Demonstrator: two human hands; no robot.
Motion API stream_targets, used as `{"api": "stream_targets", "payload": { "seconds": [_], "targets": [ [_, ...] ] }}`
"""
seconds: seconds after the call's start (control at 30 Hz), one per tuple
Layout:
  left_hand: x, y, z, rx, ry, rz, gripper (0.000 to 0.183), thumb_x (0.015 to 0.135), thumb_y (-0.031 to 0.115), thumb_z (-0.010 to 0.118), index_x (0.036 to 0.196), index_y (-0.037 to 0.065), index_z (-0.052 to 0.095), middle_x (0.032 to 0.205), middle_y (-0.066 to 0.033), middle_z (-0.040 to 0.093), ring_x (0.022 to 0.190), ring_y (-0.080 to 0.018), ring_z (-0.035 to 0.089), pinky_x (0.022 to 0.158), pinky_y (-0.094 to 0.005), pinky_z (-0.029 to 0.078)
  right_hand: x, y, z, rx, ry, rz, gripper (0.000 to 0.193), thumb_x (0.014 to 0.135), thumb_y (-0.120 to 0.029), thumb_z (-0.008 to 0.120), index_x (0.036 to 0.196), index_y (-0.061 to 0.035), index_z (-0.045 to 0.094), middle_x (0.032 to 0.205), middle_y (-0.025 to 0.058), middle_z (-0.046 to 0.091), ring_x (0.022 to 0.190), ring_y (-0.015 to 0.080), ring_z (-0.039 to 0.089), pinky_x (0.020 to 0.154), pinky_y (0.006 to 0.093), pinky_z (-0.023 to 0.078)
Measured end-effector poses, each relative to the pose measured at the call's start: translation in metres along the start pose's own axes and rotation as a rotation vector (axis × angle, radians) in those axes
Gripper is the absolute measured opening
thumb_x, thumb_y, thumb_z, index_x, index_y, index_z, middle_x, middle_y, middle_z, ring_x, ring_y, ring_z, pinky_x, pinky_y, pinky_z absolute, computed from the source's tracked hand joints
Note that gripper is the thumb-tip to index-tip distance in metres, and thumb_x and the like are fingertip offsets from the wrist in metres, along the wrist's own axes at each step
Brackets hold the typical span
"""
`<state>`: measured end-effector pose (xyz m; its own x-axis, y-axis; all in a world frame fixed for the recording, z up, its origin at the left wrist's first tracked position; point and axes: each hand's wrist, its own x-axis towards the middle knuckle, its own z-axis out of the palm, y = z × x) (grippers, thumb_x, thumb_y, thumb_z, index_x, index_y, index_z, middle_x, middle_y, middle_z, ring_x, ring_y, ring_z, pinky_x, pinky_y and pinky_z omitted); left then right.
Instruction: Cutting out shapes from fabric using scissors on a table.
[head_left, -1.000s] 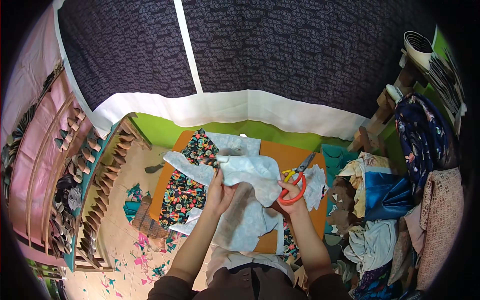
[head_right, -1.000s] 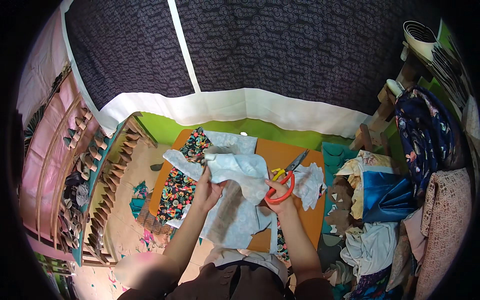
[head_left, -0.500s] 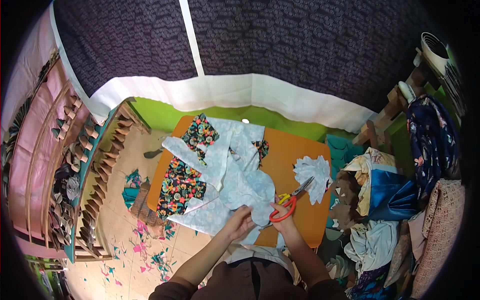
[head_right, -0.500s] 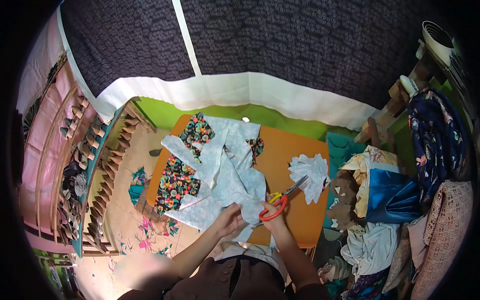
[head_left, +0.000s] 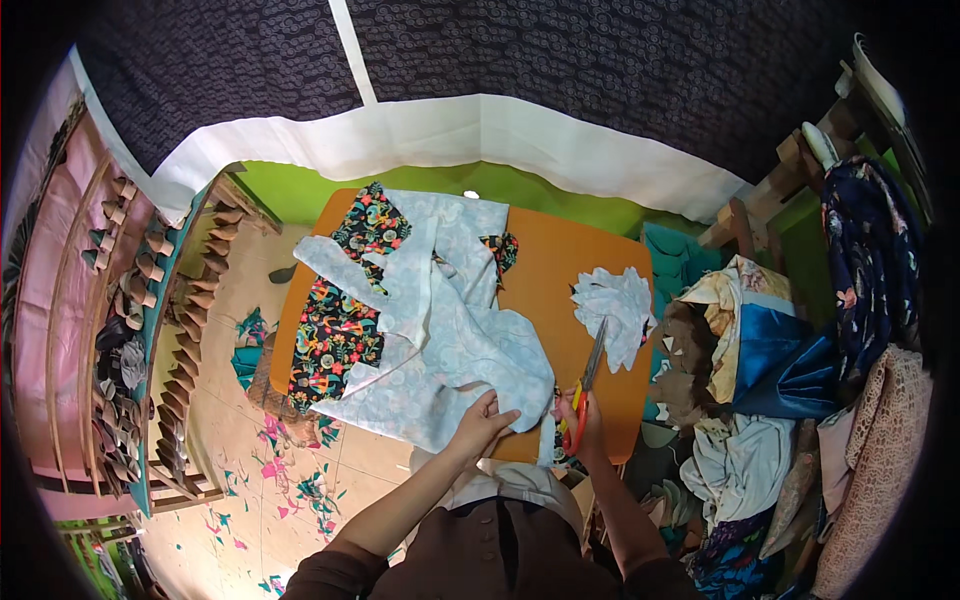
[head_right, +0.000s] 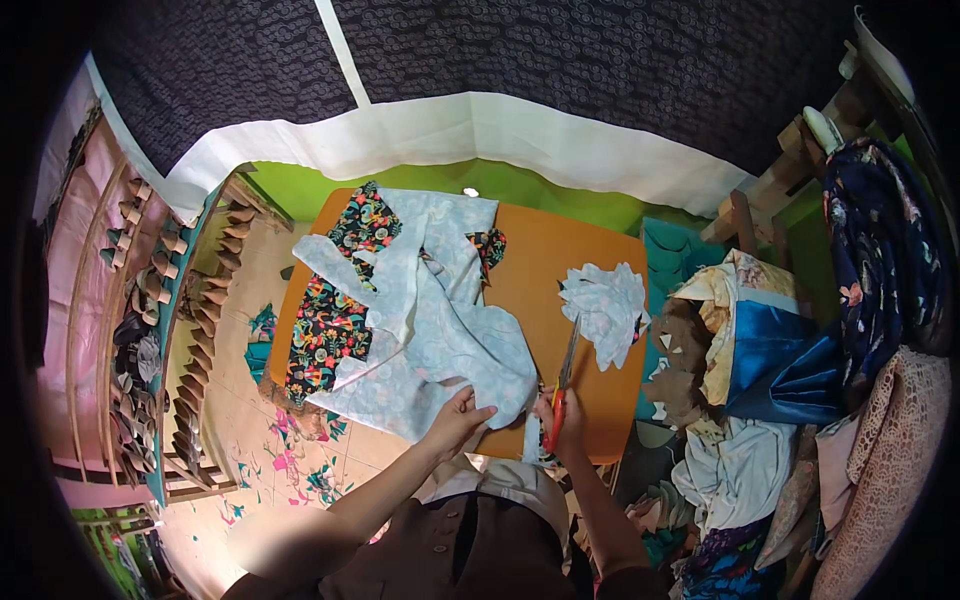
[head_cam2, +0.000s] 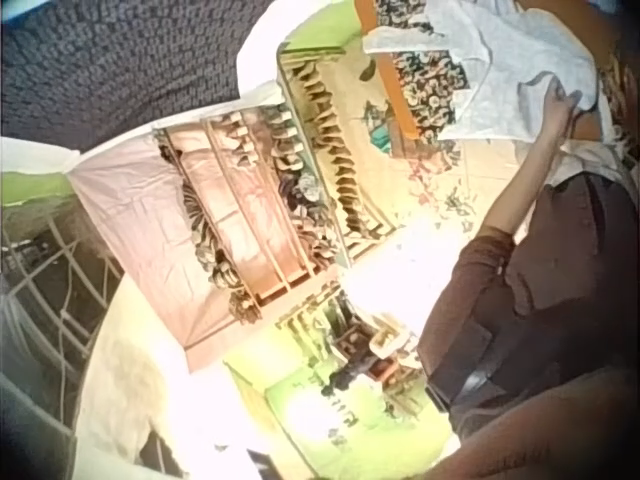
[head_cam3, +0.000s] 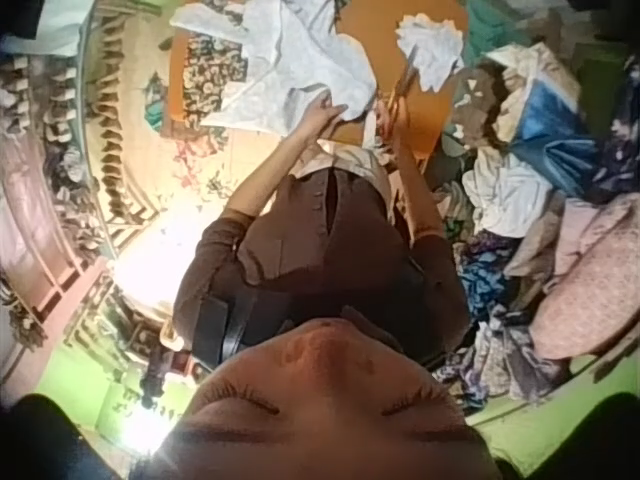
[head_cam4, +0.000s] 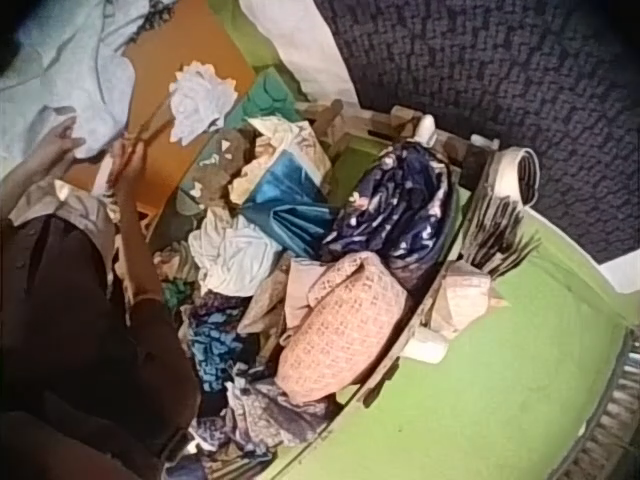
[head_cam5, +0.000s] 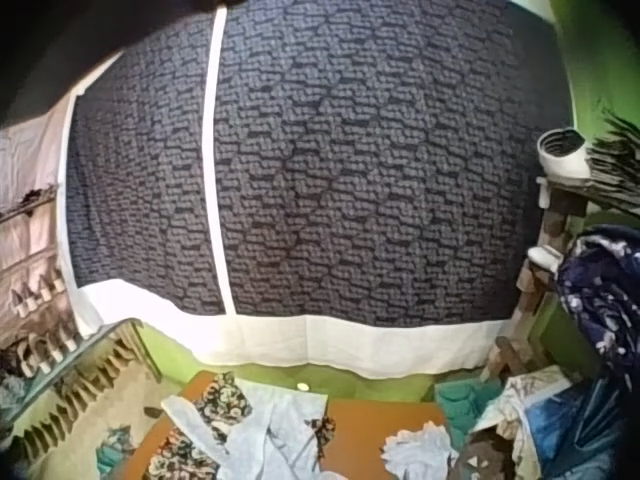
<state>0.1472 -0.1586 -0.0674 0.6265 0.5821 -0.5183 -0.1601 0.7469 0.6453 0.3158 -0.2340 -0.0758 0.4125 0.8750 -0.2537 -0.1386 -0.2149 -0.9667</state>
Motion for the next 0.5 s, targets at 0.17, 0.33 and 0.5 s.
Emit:
{"api": "stream_targets", "payload": {
  "seconds": [0.17,0.33,0.5],
  "targets": [
    [0.014,0.018,0.019,-0.202,0.016,0.02,0.035,0.078,0.0,0.054,0.11,0.003,0.039,0.096,-0.004,0.057,0.087,-0.0119,0.054,0.074,-0.0228,0.043,-0.017,0.003,-0.019,0.192,-0.162,0.034,0.026,0.08,-0.016,0.053,0.096,0.0002,0.043,0.082,0.0058,0.047,0.073,0.0118,0.049,0.068,0.0281,0.047],
    [0.034,0.043,0.048,-0.215,0.023,0.202,0.033,0.078,-0.001,0.052,0.11,0.004,0.042,0.101,-0.003,0.053,0.089,-0.0106,0.051,0.075,-0.0227,0.04,-0.037,0.001,-0.03,0.216,-0.322,0.094,0.028,0.081,-0.018,0.051,0.101,-0.0006,0.041,0.082,0.0053,0.046,0.077,0.0132,0.048,0.074,0.0293,0.043],
    [0.05,0.047,0.063,-0.164,-0.016,0.354,0.029,0.078,-0.002,0.053,0.105,0.002,0.045,0.097,-0.0038,0.053,0.087,-0.0099,0.049,0.078,-0.0225,0.038,-0.064,-0.008,-0.032,0.118,-0.391,0.125,0.026,0.086,-0.019,0.044,0.104,-0.0005,0.039,0.082,0.0057,0.047,0.076,0.0135,0.048,0.076,0.0278,0.038]
  ]
}}
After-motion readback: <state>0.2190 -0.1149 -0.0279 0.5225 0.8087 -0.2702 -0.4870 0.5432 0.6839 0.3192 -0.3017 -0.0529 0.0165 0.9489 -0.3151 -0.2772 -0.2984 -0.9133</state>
